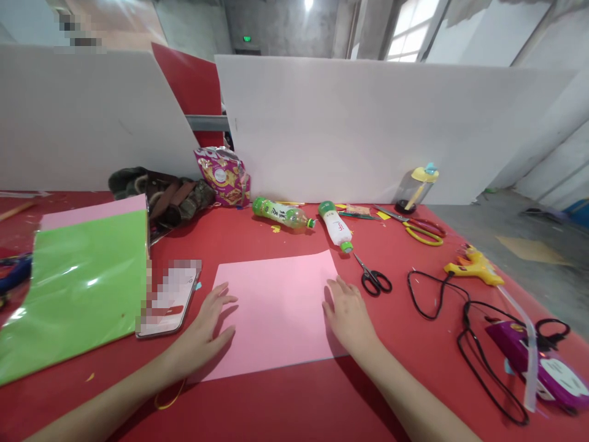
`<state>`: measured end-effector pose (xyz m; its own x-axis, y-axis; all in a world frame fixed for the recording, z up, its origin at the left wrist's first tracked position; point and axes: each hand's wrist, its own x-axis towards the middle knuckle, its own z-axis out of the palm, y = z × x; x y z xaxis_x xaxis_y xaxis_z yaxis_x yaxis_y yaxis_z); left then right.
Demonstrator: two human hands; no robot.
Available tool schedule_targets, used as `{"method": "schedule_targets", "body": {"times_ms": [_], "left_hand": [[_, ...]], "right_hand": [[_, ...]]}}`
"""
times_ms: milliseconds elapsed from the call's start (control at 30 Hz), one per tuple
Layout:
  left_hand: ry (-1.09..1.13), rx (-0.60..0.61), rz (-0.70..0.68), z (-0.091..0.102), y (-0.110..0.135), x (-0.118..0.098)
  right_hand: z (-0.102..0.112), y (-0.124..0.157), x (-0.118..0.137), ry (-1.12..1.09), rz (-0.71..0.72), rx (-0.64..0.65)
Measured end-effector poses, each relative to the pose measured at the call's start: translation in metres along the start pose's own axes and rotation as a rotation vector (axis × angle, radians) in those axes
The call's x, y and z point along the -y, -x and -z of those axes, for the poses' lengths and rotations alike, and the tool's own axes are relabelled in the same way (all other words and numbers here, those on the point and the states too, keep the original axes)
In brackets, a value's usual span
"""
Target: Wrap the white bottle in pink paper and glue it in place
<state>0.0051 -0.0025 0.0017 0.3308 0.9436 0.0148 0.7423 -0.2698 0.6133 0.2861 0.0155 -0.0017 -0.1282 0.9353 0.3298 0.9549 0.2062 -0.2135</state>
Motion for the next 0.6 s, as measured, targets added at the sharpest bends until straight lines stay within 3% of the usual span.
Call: {"method": "schedule_targets", "body": {"times_ms": [167, 267, 367, 533, 600], "left_hand": [[-0.040, 0.048, 0.003, -0.002, 0.003, 0.000], [-0.024, 0.024, 0.011, -0.003, 0.003, 0.001], [0.007, -0.065, 0.041, -0.005, 0.002, 0.001], [0.133, -0.321, 0.205, -0.001, -0.004, 0.002], [0.234, -0.356, 0.234, 0.005, -0.006, 0.002]], "right_hand": [[0.012, -0.005, 0.004, -0.202, -0.121, -0.158], [0.025, -0.011, 0.001, -0.300, -0.207, -0.052], [0.037, -0.018, -0.007, -0.406, -0.238, 0.067], [0.049, -0.027, -0.023, -0.846, -0.459, -0.012], [0.049, -0.029, -0.029, -0.977, -0.520, -0.027]]}}
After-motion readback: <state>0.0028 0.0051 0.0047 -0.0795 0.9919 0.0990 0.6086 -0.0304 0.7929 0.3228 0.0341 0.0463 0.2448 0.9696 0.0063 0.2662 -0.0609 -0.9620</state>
